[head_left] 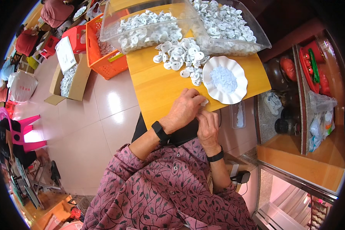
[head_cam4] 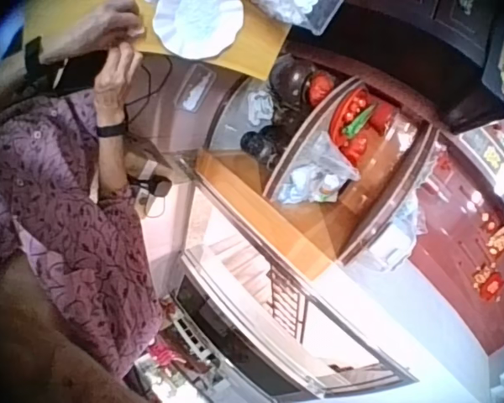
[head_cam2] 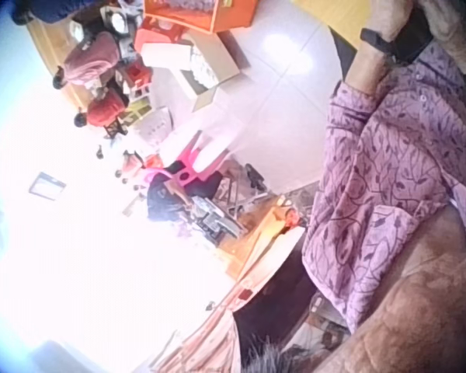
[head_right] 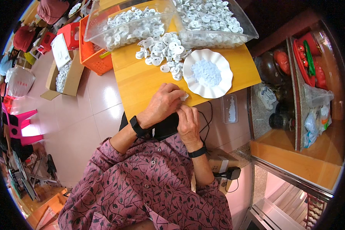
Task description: The person picks up a white plastic base and a small white pin, inserts the pin into the base, and sets the assembled unit on the table. This process is repeated multiple times to assemble the components.
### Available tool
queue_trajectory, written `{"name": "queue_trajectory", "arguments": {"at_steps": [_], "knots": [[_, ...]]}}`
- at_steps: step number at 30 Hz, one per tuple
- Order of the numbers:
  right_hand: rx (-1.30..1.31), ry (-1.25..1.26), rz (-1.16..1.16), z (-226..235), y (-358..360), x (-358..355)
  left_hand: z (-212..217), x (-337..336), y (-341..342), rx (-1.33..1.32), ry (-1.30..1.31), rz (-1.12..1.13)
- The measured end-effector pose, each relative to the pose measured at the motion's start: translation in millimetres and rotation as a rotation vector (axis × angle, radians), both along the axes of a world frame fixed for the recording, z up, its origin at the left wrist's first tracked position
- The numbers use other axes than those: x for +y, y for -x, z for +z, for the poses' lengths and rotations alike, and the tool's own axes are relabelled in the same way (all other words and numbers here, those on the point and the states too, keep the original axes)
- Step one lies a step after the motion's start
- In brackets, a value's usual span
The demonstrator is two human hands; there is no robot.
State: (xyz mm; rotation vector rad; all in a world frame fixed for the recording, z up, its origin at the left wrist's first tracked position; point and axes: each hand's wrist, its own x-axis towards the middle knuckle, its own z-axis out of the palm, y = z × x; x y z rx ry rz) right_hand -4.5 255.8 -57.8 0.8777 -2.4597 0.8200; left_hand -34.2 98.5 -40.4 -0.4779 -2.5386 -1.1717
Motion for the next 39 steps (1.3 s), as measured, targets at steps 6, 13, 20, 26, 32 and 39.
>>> {"name": "queue_trajectory", "arguments": {"at_steps": [6,13,20,26,32,39], "knots": [[0.042,0.030,0.018,-2.9,1.3,1.4,6.6,4.0,-1.3,-0.035,0.016,-0.011],[-0.098,0.172,-0.024,-0.5,-2.2,0.0,-12.2,-2.6,-2.2,0.006,-0.061,0.045],[-0.616,0.575,-0.087,-2.2,-11.0,-3.7,-4.9,-19.7,-15.8,-0.069,-0.193,0.137],[-0.826,0.755,-0.095,11.7,-14.3,-12.9,-8.2,-34.1,-34.8,-0.548,-0.886,0.068],[-0.841,0.762,-0.073,21.7,-13.8,-20.6,-6.1,-45.1,-50.6,-0.668,-1.218,-0.071],[-0.888,0.804,-0.035,26.7,-13.8,-30.4,-2.3,-49.6,-59.6,-0.714,-1.382,-0.068]]}}
